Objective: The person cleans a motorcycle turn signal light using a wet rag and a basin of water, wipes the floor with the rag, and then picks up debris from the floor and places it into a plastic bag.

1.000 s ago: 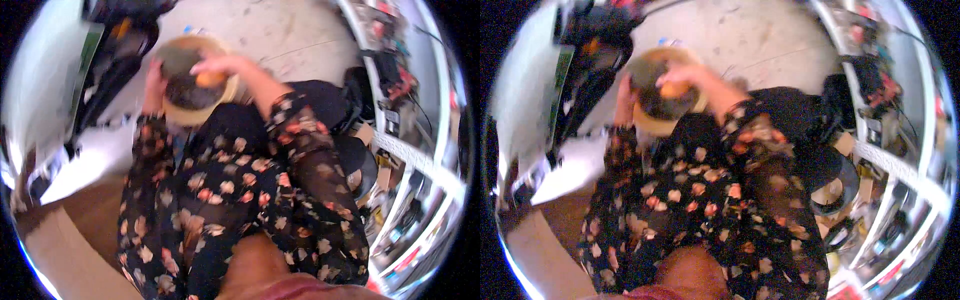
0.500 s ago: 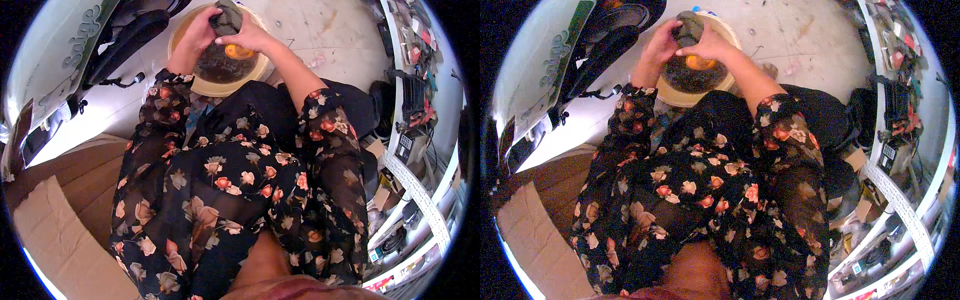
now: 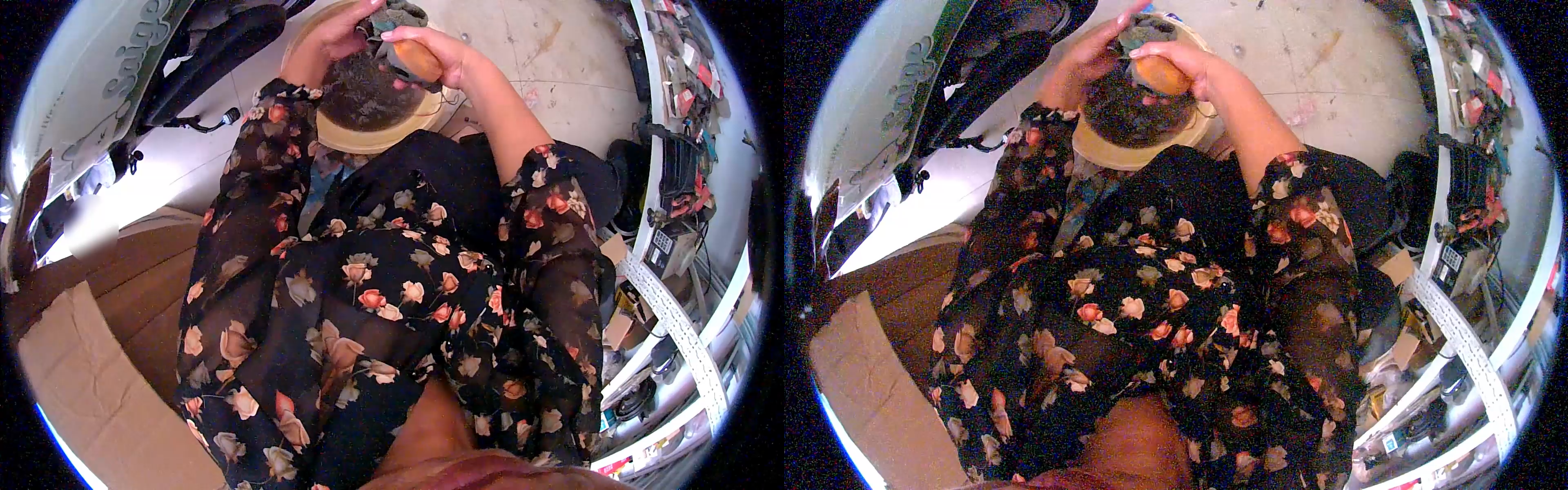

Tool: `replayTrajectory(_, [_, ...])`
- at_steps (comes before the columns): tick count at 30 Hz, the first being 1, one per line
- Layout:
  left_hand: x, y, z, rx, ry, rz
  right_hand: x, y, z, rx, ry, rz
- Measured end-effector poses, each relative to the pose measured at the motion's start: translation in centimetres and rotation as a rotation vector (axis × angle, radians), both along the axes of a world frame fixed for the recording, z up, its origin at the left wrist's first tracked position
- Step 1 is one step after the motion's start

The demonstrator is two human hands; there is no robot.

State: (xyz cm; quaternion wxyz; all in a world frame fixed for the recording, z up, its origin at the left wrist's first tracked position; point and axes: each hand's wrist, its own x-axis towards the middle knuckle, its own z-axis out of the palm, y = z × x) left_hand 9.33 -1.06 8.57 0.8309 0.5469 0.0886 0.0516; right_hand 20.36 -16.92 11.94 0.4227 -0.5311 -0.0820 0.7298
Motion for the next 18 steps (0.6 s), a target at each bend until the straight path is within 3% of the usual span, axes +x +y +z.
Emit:
replayTrajectory(2, [-0.9,-1.8,3.6,-0.006,-0.055,-0.029,0.0,0.2,-0.1,0.005,0.056,0.060])
replayTrajectory(3, [-1.3,-3.6,6.0,-0.021,-0.085,0.116,0.1,0.1,-0.5,0.012,0.062,0.076])
replayTrajectory(5, [-1.4,-4.1,3.9,0.176,0.072,0.177,0.4,-1.0,1.3,0.033,0.040,0.060])
replayTrajectory(6, [0.7,-3.2,0.8,-0.049,0.163,0.106,0.9,-1.3,-2.3,0.057,0.079,0.011])
replayTrajectory(7, [2.8,-2.4,-2.2,-0.269,0.272,0.059,0.7,-2.0,-2.4,0.116,0.039,-0.055])
replayTrajectory(8, [3.4,-2.8,-1.9,-0.200,0.306,0.096,0.9,-2.5,-3.7,0.186,-0.008,-0.074])
replayTrajectory(11, [3.7,-2.4,-2.3,-0.104,0.345,0.214,2.3,-1.4,-8.2,0.598,-0.440,-0.051])
replayTrajectory(13, [2.9,-1.3,-2.5,0.021,0.374,0.251,4.5,-3.0,-0.8,0.049,-1.034,0.182])
replayTrajectory(18, [1.2,0.9,-4.8,0.189,0.440,0.261,15.4,-7.6,2.4,0.007,-1.321,0.084])
